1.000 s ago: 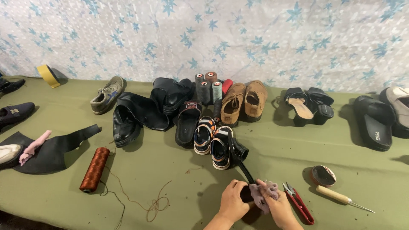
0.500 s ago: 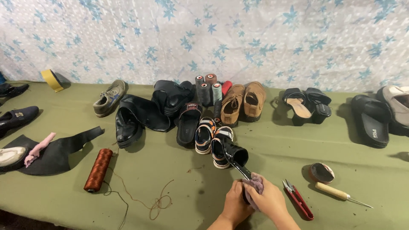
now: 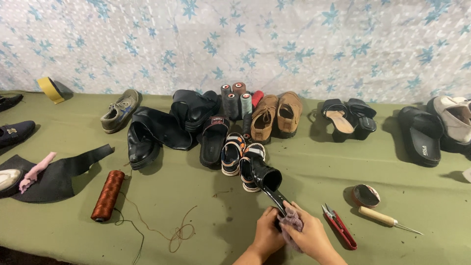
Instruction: The person wipes a pair of children's sandals with a cloth, cleaning the straps and soles. They then pick up a black high-heeled shoe and wipe it with the same cloth, cleaning the upper and heel. Finally, they pick up a black slide sandal and wipe it with the cloth.
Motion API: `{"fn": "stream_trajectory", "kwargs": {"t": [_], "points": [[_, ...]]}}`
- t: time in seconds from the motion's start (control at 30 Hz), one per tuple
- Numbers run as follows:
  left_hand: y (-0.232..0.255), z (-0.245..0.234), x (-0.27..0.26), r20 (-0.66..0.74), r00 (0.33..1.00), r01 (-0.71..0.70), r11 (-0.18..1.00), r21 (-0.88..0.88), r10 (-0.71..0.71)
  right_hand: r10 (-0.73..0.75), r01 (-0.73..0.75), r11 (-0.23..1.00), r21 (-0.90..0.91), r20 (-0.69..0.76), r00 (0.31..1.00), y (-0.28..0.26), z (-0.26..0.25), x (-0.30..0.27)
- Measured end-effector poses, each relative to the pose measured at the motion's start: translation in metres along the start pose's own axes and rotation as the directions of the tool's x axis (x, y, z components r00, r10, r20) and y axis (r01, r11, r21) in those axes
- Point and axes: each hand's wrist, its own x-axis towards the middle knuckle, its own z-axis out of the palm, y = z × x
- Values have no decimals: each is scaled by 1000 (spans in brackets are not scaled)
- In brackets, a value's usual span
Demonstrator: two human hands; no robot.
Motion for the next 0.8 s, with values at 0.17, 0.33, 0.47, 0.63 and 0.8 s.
{"fn": "stream_trajectory", "kwargs": {"t": [0.17,0.33,0.47,0.63,0.8], "points": [[-6,0,-1,-50,994,72,938,-340,-94,-128,131,983,126,-31,991,-18,-7,-19],[-21,6,-12,147,946,306,651,-694,-288,-115,125,970,208,-60,992,-40,-10,-27],[-46,5,-20,278,923,379,497,-781,-267,-360,382,912,148,-155,920,-26,5,-24],[-69,-6,-28,543,826,550,8,-835,-154,-447,452,892,26,-111,888,-27,0,-22],[-44,-16,-12,507,832,506,-65,-860,-228,-503,505,851,-146,53,863,-23,2,-19]]}}
